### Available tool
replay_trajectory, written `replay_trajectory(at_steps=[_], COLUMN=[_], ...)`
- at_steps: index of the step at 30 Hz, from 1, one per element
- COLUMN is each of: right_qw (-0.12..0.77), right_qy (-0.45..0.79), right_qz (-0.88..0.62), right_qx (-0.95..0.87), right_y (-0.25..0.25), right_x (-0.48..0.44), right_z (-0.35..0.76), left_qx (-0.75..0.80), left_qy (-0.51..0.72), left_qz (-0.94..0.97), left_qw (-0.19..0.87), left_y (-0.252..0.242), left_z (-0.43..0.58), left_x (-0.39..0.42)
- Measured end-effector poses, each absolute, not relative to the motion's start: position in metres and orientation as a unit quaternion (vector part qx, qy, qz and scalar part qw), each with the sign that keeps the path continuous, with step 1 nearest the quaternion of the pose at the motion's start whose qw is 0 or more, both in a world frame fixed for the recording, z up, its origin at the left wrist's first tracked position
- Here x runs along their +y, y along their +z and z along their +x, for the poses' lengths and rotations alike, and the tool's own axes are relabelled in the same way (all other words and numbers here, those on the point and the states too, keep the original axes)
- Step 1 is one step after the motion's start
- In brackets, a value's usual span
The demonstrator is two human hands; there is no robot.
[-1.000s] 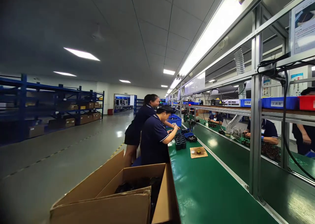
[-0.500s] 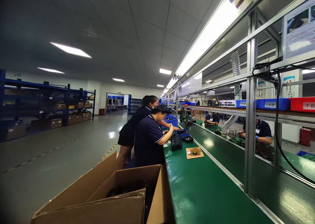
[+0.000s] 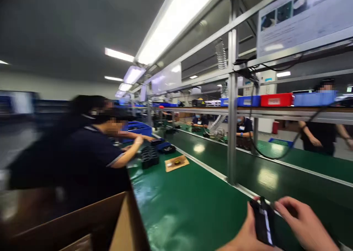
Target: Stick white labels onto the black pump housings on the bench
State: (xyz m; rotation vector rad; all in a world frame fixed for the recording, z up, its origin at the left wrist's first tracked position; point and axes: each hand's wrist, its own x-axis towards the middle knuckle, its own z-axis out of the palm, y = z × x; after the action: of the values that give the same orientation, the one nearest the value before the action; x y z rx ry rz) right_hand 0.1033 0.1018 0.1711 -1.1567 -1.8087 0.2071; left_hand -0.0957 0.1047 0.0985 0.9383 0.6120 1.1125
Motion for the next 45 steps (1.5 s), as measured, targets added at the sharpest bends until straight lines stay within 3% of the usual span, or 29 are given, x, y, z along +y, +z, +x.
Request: replay_trajectory(at_steps=[3,7,11,29,45], right_qw=[0.449,0.451,0.448,0.433,0.437], right_qy=[0.282,0.310,0.327,0.310,0.224], right_qz=[-0.466,-0.489,-0.489,-0.502,-0.497], right_qx=[-0.708,-0.679,-0.673,-0.682,-0.716], right_y=[0.172,0.176,0.175,0.180,0.176], right_x=[0.091,0.089,0.082,0.074,0.068], right_z=[0.097,0.087,0.084,0.083,0.079], left_qx=[0.278,0.266,0.262,0.248,0.232], left_qy=[0.533,0.543,0.517,0.504,0.531], left_qz=[0.490,0.618,0.658,0.663,0.682], left_qw=[0.630,0.503,0.480,0.495,0.447], left_y=[0.104,0.115,0.120,0.108,0.110], left_z=[-0.091,-0.092,-0.092,-0.087,-0.087], left_x=[0.106,0.110,0.111,0.116,0.114])
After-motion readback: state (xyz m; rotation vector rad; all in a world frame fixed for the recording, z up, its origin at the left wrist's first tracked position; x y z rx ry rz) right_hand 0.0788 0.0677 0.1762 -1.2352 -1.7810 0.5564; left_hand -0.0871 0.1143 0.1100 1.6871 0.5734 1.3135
